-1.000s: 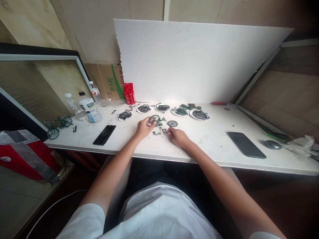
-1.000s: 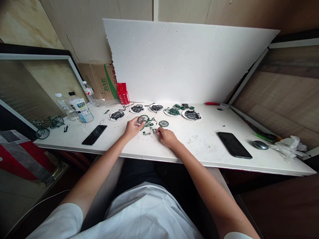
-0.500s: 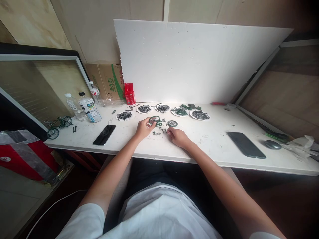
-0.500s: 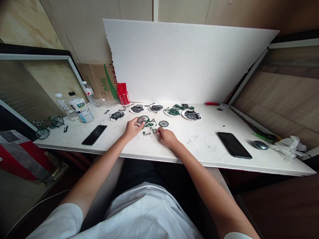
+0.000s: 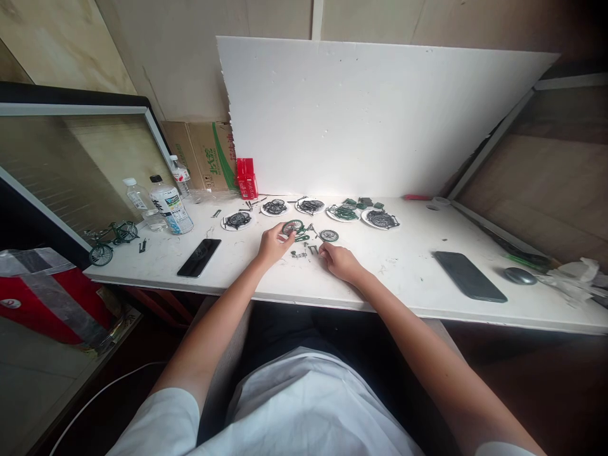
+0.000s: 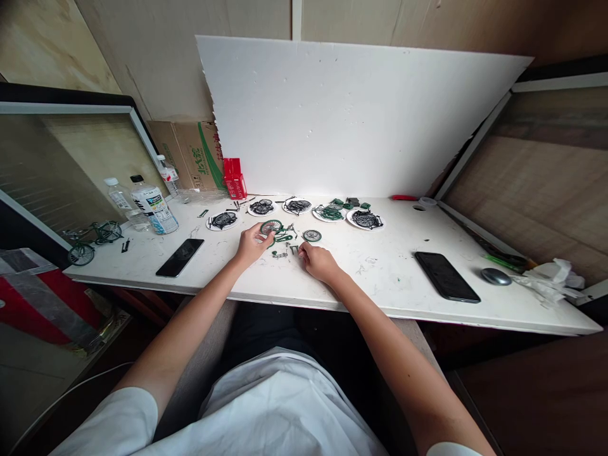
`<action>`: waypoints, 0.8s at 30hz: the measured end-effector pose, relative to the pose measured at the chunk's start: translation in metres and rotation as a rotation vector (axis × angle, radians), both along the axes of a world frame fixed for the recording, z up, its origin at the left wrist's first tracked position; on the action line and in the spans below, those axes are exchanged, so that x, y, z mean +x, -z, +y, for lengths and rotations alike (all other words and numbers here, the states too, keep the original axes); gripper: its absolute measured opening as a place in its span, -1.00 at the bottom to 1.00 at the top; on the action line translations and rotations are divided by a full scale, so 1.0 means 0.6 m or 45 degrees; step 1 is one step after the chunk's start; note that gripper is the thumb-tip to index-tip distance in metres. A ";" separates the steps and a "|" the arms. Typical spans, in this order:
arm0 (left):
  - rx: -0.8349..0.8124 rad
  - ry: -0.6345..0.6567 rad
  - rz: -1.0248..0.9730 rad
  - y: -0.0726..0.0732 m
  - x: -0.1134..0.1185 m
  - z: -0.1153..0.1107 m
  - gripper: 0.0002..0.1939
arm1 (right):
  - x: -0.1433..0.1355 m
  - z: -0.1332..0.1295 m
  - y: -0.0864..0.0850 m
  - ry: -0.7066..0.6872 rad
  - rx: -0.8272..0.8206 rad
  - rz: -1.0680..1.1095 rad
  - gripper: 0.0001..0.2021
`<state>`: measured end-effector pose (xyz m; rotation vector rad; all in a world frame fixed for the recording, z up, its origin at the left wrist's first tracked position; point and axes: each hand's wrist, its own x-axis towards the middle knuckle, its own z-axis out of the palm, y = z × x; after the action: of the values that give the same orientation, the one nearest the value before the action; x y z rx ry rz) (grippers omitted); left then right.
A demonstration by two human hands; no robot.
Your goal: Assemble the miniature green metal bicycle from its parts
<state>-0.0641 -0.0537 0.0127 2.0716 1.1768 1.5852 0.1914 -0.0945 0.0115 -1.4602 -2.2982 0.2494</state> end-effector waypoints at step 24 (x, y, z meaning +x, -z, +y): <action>-0.004 -0.019 0.027 0.003 -0.001 0.003 -0.73 | 0.002 0.006 0.009 -0.014 0.027 0.011 -0.82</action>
<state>-0.0644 -0.0518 0.0110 2.0876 1.2035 1.5705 0.1929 -0.0910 0.0061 -1.4341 -2.2959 0.2334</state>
